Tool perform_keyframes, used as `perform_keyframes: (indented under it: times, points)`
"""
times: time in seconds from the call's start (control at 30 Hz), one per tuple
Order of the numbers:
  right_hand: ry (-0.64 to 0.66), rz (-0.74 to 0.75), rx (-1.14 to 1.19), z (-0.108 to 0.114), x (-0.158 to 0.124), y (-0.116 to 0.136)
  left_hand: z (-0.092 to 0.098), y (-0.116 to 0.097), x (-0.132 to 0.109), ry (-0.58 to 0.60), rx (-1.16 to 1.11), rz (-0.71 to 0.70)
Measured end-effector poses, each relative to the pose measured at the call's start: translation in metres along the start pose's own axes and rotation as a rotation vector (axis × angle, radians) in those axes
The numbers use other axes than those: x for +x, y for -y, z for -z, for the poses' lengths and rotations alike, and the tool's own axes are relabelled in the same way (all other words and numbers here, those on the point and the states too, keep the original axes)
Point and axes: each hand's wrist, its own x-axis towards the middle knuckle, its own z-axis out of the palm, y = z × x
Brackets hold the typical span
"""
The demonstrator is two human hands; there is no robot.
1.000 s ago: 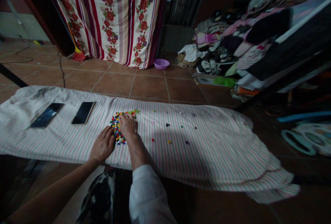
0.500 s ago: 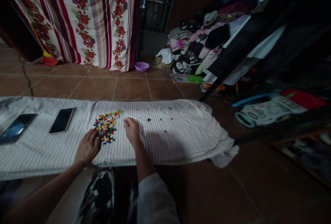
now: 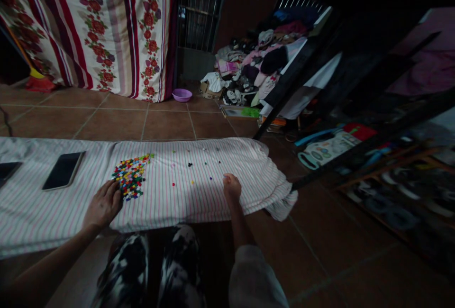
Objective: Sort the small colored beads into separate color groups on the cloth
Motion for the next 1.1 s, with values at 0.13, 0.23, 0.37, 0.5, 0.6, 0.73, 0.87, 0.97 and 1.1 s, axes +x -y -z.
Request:
perform_keyframes:
  times: [0.13,0.23,0.37,0.5,0.6,0.73,0.87,0.97,1.1]
  points:
    - [0.013,0.024,-0.029,-0.001,0.012,-0.011,-0.002,0.003,-0.002,0.004,0.035,-0.023]
    - [0.021,0.051,-0.036,-0.005,0.021,-0.018,-0.002,0.005,-0.003,0.028,0.059,-0.067]
    - [-0.006,0.082,-0.071,-0.014,0.026,-0.024,-0.003,0.006,-0.004,0.018,0.081,-0.080]
    - [-0.050,0.142,-0.096,-0.025,0.025,-0.029,-0.004,0.007,-0.005,0.017,0.065,-0.066]
    - [-0.061,0.174,-0.107,-0.030,0.023,-0.032,-0.005,0.008,-0.005,0.032,0.035,-0.067]
    - [-0.083,0.196,-0.095,-0.034,0.026,-0.034,-0.006,0.009,-0.005,0.019,-0.003,-0.036]
    - [-0.075,0.185,-0.074,-0.034,0.031,-0.036,-0.007,0.007,-0.005,0.024,-0.048,0.013]
    - [-0.067,0.173,-0.060,-0.035,0.033,-0.037,-0.007,0.006,-0.005,0.026,-0.068,0.047]
    - [-0.087,0.193,-0.032,-0.036,0.031,-0.038,-0.007,0.005,-0.003,0.010,-0.093,0.110]
